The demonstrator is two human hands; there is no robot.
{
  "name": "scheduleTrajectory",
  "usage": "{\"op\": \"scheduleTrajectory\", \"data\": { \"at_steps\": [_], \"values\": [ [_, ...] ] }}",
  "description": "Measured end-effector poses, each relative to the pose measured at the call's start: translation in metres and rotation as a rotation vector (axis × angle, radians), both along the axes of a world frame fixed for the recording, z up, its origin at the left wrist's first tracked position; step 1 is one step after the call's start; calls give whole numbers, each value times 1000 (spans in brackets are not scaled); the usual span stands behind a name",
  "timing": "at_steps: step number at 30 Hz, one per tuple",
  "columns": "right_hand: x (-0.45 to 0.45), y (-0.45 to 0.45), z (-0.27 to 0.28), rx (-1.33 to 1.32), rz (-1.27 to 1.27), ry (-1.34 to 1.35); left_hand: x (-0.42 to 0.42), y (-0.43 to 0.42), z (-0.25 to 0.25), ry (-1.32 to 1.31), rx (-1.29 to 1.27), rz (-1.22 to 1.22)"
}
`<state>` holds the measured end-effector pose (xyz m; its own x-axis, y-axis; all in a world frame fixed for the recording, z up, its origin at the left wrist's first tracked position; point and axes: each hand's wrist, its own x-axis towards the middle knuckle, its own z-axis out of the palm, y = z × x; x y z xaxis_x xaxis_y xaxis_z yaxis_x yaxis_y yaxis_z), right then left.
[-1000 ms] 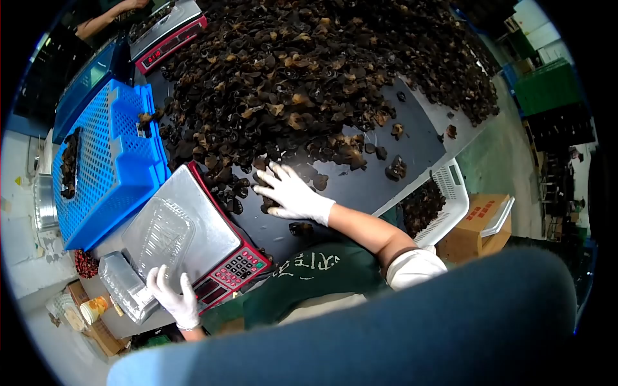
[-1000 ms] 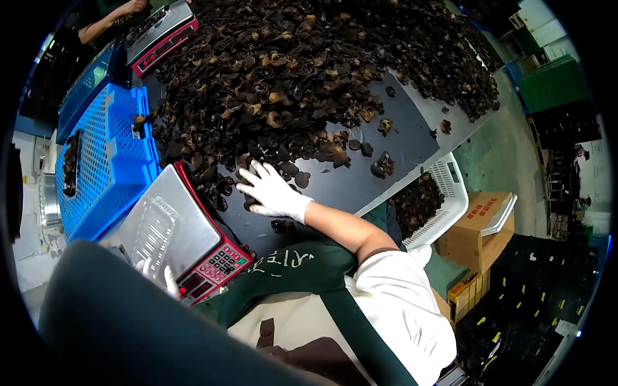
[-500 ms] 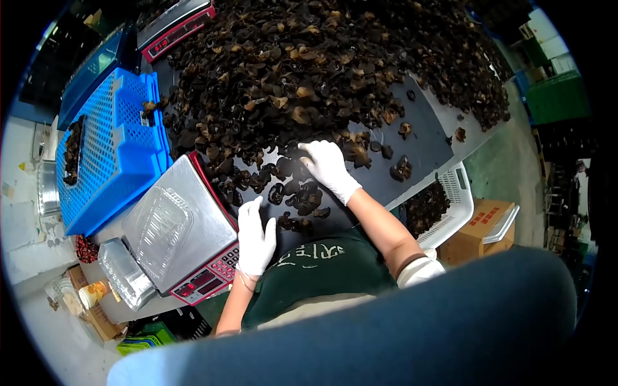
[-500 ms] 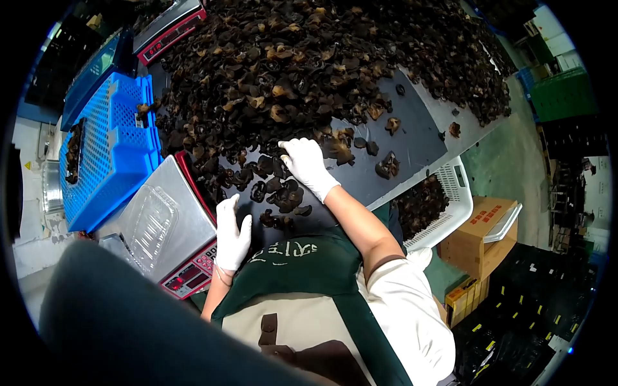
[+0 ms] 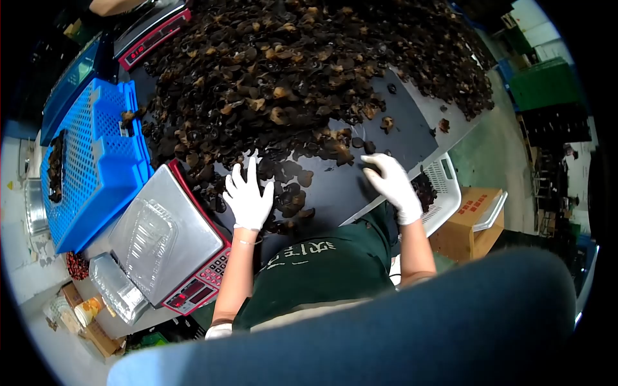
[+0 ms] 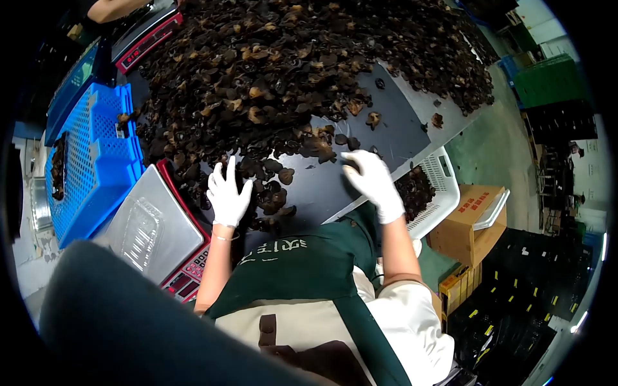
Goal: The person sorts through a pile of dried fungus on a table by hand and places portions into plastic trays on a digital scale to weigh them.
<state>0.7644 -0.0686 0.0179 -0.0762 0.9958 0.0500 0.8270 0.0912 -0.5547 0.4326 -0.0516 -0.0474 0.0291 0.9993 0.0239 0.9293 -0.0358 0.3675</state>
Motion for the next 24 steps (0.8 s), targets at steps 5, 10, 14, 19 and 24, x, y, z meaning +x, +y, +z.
{"op": "scheduleTrajectory", "data": {
  "at_steps": [5, 10, 14, 19, 24],
  "values": [
    [-63, 23, -72, 194, 48, -284, 19, -6, -11, 12, -77, -129],
    [-103, -24, -45, 114, 390, -13, 19, -45, 15, -65, -18, -289],
    [-100, -6, -45, 199, 281, 215, 7, -52, 28, -262, -5, -191],
    [-86, 77, -75, 382, -75, -34, -11, -66, 16, -325, 31, -109],
    [-89, 94, -97, 100, -37, 53, -14, -84, 10, -458, -140, -12]
  ]
}}
